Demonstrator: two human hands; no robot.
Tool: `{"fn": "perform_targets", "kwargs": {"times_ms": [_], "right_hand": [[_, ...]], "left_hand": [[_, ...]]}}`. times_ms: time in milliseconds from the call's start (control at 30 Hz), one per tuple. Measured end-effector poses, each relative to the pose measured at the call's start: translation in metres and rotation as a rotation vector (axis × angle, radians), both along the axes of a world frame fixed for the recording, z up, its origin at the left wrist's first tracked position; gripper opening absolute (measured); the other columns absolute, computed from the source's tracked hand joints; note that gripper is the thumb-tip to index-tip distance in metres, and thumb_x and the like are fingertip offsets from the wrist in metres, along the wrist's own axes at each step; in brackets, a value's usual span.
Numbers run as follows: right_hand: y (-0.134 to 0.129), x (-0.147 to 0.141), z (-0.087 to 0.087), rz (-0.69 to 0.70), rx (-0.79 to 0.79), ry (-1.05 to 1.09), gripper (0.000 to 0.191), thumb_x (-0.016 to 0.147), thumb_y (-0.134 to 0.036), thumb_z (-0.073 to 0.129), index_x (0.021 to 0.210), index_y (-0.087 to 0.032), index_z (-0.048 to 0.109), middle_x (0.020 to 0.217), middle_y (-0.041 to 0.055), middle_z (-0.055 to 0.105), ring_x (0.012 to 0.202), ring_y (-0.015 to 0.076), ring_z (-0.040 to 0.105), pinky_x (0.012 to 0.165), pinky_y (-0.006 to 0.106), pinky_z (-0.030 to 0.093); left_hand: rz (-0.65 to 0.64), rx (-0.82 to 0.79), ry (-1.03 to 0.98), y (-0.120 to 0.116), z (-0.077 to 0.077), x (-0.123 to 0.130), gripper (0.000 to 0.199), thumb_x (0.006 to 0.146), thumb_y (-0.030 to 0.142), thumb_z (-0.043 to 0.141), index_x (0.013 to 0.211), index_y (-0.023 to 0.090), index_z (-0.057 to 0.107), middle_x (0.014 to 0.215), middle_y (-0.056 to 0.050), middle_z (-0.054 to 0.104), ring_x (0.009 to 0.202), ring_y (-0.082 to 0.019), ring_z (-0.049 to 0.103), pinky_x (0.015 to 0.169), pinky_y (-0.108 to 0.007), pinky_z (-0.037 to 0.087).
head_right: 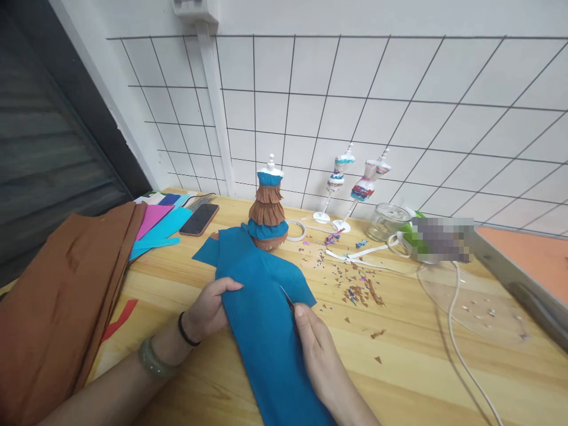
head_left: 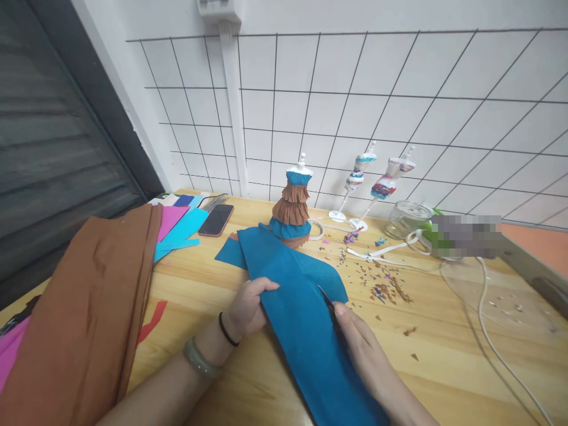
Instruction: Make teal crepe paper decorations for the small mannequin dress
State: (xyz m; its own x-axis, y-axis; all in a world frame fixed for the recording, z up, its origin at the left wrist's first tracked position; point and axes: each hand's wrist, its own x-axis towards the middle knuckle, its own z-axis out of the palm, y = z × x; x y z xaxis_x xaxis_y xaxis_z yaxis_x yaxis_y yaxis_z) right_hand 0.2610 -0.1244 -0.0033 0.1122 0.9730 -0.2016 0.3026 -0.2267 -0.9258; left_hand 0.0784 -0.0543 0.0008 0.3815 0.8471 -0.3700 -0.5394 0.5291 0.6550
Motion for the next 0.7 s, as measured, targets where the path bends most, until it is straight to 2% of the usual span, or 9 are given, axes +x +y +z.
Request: {"fn": "perform_targets", "kwargs": {"times_ms": [133,267,367,467,633,700], "right_hand": [[0.0,-0.001,0.003,0.0,0.019,0.01,0.045,0.081,-0.052,0.04,0.1,-0.018,0.063,0.114,0.0061,0.061,0.11,0.0264,0.047,0.099,0.037,0.029],[0.002,0.0,0.008,0.062,0.114,-0.038,0.039,0.085,-0.046,0.038,0.092,-0.018,0.064,0.096,0.0049,0.067,0.094,0.024,0.056,0.087,0.032,0.039],[0.002,0.002,0.01,0.096,0.136,-0.082,0.037,0.087,-0.044,0.035,0.087,-0.02,0.063,0.087,0.0029,0.067,0.085,0.022,0.057,0.078,0.029,0.042],[0.001,0.003,0.01,0.103,0.121,-0.088,0.037,0.087,-0.044,0.035,0.091,-0.021,0.063,0.097,0.0024,0.066,0.092,0.0225,0.056,0.082,0.029,0.04],[0.0,0.004,0.009,0.041,0.044,-0.031,0.041,0.084,-0.049,0.038,0.102,-0.021,0.062,0.111,0.0037,0.063,0.106,0.0258,0.051,0.091,0.035,0.037],[0.0,0.004,0.009,0.007,0.006,-0.021,0.043,0.083,-0.051,0.04,0.104,-0.02,0.062,0.115,0.0043,0.061,0.111,0.0263,0.047,0.098,0.038,0.031]], "left_hand": [[0.003,-0.021,0.014,0.0,-0.004,0.0,0.007,0.057,0.013,0.061,0.05,0.013,0.06,0.058,-0.003,0.064,0.06,-0.017,0.058,0.067,-0.031,0.045],[-0.011,-0.024,0.003,0.0,0.0,0.0,0.01,0.059,0.014,0.058,0.049,0.016,0.061,0.058,-0.003,0.064,0.062,-0.018,0.058,0.068,-0.031,0.045],[-0.038,-0.027,-0.013,0.0,0.005,0.0,0.009,0.061,0.016,0.057,0.058,0.016,0.065,0.068,-0.005,0.067,0.075,-0.022,0.06,0.074,-0.034,0.045],[-0.064,-0.036,-0.023,0.0,0.008,-0.001,0.013,0.061,0.017,0.057,0.068,0.012,0.067,0.077,-0.007,0.069,0.08,-0.024,0.061,0.079,-0.036,0.045],[-0.03,-0.025,0.013,-0.001,0.003,0.0,0.008,0.06,0.016,0.057,0.058,0.012,0.064,0.068,-0.006,0.068,0.067,-0.019,0.06,0.073,-0.033,0.046],[-0.038,0.012,0.037,-0.001,0.001,0.0,0.008,0.06,0.017,0.058,0.059,0.013,0.064,0.069,-0.006,0.068,0.068,-0.02,0.06,0.072,-0.034,0.046]]}}
